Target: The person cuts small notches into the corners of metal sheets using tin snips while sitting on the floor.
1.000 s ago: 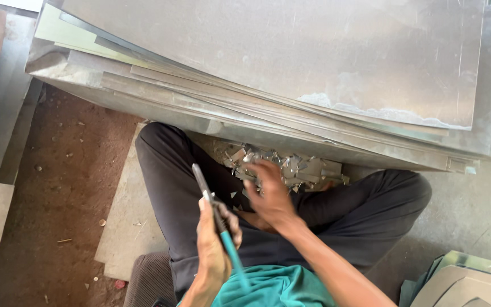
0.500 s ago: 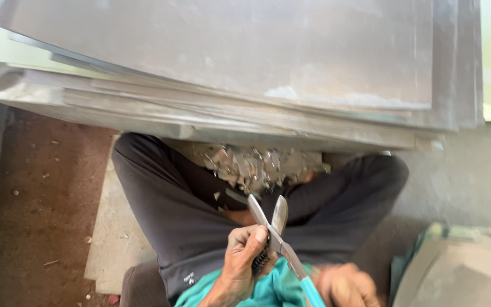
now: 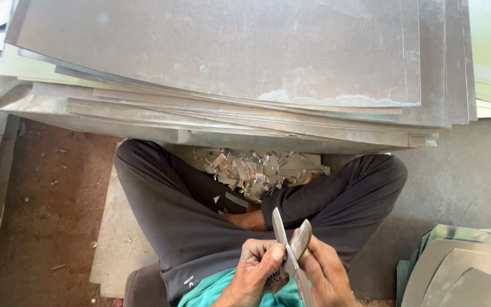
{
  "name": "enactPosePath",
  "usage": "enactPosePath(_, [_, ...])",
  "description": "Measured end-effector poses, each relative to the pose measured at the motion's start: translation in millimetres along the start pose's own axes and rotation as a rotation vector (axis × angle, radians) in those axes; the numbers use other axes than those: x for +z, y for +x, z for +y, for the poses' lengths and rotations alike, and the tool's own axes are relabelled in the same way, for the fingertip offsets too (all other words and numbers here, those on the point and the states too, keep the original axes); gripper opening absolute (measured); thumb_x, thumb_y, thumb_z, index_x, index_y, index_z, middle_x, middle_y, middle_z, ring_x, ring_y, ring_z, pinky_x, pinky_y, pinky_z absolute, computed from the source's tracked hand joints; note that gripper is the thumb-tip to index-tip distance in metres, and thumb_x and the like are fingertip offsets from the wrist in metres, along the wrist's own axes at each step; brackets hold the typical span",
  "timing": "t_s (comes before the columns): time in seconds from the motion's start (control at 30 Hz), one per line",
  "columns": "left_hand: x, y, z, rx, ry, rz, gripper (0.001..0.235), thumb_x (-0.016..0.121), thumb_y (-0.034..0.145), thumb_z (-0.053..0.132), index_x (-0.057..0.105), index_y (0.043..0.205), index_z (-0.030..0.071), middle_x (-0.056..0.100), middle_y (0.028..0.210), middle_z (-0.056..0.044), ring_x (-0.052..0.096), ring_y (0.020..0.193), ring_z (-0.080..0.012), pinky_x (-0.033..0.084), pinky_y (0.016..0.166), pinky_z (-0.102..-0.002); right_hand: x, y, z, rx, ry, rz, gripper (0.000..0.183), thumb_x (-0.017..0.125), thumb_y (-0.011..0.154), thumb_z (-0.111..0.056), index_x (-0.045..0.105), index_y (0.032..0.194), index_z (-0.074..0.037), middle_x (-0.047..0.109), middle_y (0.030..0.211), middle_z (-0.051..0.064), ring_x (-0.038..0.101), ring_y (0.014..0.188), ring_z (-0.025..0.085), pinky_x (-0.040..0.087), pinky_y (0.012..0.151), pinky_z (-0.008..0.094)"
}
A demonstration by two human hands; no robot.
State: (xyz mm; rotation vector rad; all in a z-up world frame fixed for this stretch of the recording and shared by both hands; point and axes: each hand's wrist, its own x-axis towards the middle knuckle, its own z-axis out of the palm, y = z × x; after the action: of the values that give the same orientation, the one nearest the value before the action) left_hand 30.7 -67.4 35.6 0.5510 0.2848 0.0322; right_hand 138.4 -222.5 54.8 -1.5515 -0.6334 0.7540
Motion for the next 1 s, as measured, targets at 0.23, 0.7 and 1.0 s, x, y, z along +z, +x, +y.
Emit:
enactPosePath(0.23, [-4.9,29.1,15.6,0.197,-0.009,0.119,0.036,0.063,0.104,0.031,0.063,0.088,-0.001,0.064,0.074,-0.005,0.056,0.059,-0.0117,0.045,0.054,-0.028,-15.6,34.9,33.6,0.661,0.322,0.125,0.052,0.048,0.094,-0.017,0.053,0.142,0.001,0.072,0.122,0.007,0.069,0.112,0.014,0.051,0.099,0.028])
enactPosePath(0.7, [-117.1,112.8,375.3,0.65,1.913,1.31,0.035,0.069,0.094,0.017,0.061,0.119,-0.005,0.061,0.116,-0.022,0.057,0.106,-0.0318,0.051,0.089,-0.044,30.2,72.4,1.6,0.542,0.327,-0.111,0.064,0.053,0.054,-0.003,0.059,0.116,0.008,0.067,0.085,0.016,0.073,0.077,0.027,0.06,0.074,0.039])
enactPosePath(1.0, [-102.2,56.2,368.2,0.525,1.581,1.116,0.016,0.068,0.082,0.003,0.072,0.098,0.002,0.071,0.079,-0.009,0.066,0.058,-0.0157,0.053,0.05,-0.031,15.0,78.4,27.6,0.217,0.043,-0.207,0.028,0.062,0.064,0.002,0.07,0.091,0.008,0.067,0.072,0.013,0.065,0.064,0.019,0.054,0.059,0.033])
